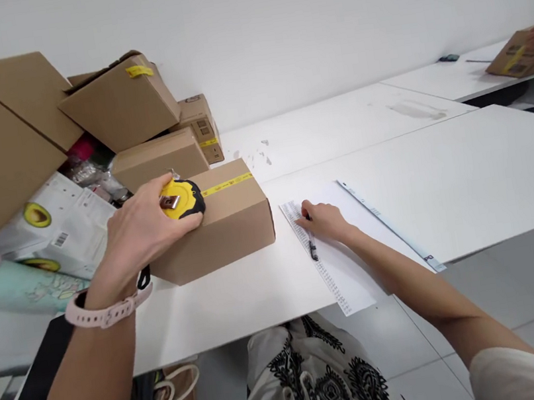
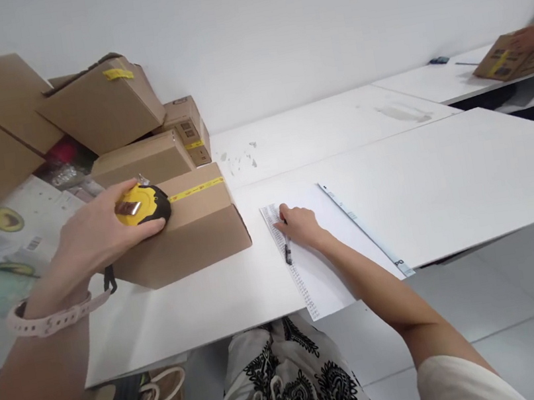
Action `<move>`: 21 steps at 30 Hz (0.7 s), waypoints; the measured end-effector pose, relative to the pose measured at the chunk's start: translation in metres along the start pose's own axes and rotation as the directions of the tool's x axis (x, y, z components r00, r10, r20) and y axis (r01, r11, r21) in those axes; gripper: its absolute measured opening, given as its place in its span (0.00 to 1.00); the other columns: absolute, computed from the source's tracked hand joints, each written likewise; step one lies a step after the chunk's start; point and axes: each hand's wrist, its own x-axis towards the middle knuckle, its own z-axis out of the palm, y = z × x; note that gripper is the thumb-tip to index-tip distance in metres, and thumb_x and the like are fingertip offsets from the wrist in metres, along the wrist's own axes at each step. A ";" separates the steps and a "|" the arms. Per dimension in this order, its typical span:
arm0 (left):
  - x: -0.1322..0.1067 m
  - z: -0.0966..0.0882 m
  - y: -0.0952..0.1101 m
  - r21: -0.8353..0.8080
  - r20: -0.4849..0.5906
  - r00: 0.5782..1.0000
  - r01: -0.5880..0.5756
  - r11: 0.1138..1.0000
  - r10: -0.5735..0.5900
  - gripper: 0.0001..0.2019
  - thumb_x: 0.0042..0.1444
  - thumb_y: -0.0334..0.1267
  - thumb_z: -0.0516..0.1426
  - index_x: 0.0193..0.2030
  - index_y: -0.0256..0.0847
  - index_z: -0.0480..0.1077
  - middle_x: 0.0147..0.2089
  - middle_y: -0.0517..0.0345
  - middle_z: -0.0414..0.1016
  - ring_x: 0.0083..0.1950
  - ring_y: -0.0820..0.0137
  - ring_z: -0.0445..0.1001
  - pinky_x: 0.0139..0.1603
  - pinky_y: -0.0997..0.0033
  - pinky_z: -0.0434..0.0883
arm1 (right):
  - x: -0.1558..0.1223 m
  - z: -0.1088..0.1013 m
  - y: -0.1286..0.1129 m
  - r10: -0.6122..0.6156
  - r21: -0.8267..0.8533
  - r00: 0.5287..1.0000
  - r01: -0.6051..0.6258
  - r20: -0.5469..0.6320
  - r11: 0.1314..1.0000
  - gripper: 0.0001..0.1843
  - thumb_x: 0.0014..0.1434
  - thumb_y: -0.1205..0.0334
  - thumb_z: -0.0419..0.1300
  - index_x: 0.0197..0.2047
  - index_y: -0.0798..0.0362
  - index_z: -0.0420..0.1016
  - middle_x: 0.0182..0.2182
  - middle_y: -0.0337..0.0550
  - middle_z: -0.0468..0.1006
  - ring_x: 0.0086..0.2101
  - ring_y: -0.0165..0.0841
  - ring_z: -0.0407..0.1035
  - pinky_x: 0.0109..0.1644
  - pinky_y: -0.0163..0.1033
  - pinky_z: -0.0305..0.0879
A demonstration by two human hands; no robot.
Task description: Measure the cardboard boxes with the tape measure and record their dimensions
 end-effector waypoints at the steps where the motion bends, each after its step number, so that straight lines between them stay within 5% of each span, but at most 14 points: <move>1: 0.003 0.003 -0.006 0.019 0.031 1.000 0.003 1.000 -0.004 0.34 0.47 0.53 0.68 0.61 0.46 0.71 0.54 0.50 0.79 0.51 0.40 0.77 0.47 0.30 0.74 | 0.000 0.001 0.002 -0.029 0.031 1.000 0.029 0.005 0.999 0.04 0.63 0.59 0.57 0.40 0.50 0.68 0.31 0.45 0.79 0.31 0.37 0.70 0.32 0.39 0.52; 5: 0.004 0.005 -0.011 -0.017 0.073 0.996 -0.043 0.999 0.044 0.30 0.54 0.54 0.64 0.61 0.44 0.71 0.55 0.53 0.78 0.53 0.42 0.77 0.51 0.31 0.74 | 0.001 -0.006 0.014 -0.063 0.421 0.998 0.048 0.021 0.906 0.03 0.58 0.67 0.57 0.36 0.50 0.70 0.22 0.38 0.73 0.25 0.33 0.66 0.33 0.38 0.58; 8: -0.016 0.012 0.017 -0.050 -0.151 0.969 -0.207 0.977 0.197 0.29 0.56 0.49 0.64 0.62 0.41 0.69 0.60 0.52 0.74 0.63 0.40 0.70 0.64 0.26 0.63 | -0.002 -0.019 0.027 -0.073 0.866 0.994 -0.036 0.083 0.499 0.07 0.58 0.60 0.59 0.39 0.52 0.74 0.22 0.39 0.75 0.24 0.33 0.69 0.33 0.41 0.66; 10: -0.040 0.031 0.049 -0.075 -0.385 0.850 -0.416 0.906 0.359 0.28 0.56 0.42 0.64 0.62 0.39 0.68 0.62 0.49 0.73 0.65 0.45 0.68 0.67 0.32 0.62 | -0.006 -0.026 0.034 -0.128 0.978 0.990 -0.030 0.058 0.208 0.13 0.56 0.57 0.63 0.43 0.53 0.76 0.29 0.44 0.80 0.30 0.35 0.74 0.38 0.44 0.71; 12: -0.067 0.063 0.084 -0.192 -0.425 0.752 -0.619 0.762 0.504 0.22 0.57 0.33 0.62 0.58 0.35 0.69 0.56 0.45 0.78 0.60 0.54 0.75 0.63 0.46 0.71 | -0.012 -0.030 0.038 -0.157 0.998 0.988 0.014 -0.004 0.064 0.18 0.52 0.57 0.68 0.46 0.51 0.77 0.37 0.45 0.83 0.37 0.36 0.77 0.45 0.45 0.73; 15: -0.102 0.124 0.124 -0.303 -0.246 0.640 -0.764 0.569 0.728 0.15 0.62 0.34 0.57 0.53 0.28 0.70 0.52 0.41 0.80 0.59 0.57 0.76 0.64 0.54 0.72 | -0.023 -0.029 0.034 -0.124 0.996 0.990 0.079 -0.073 0.041 0.22 0.49 0.56 0.74 0.47 0.48 0.76 0.38 0.42 0.83 0.39 0.34 0.76 0.48 0.44 0.71; 18: -0.118 0.174 0.142 -0.326 0.019 0.651 -0.714 0.620 0.759 0.21 0.65 0.41 0.55 0.57 0.23 0.69 0.60 0.33 0.75 0.66 0.51 0.70 0.68 0.52 0.68 | -0.036 -0.019 0.024 -0.072 0.984 0.991 0.119 -0.111 0.129 0.21 0.50 0.48 0.74 0.38 0.49 0.72 0.26 0.36 0.78 0.29 0.30 0.70 0.39 0.40 0.67; 21: -0.122 0.199 0.143 -0.315 0.194 0.669 -0.650 0.692 0.717 0.28 0.67 0.47 0.54 0.62 0.21 0.66 0.65 0.30 0.70 0.69 0.49 0.66 0.71 0.49 0.64 | -0.046 -0.005 0.017 -0.013 0.953 0.995 0.103 -0.103 0.286 0.23 0.60 0.39 0.63 0.30 0.50 0.65 0.18 0.31 0.67 0.22 0.27 0.58 0.31 0.37 0.58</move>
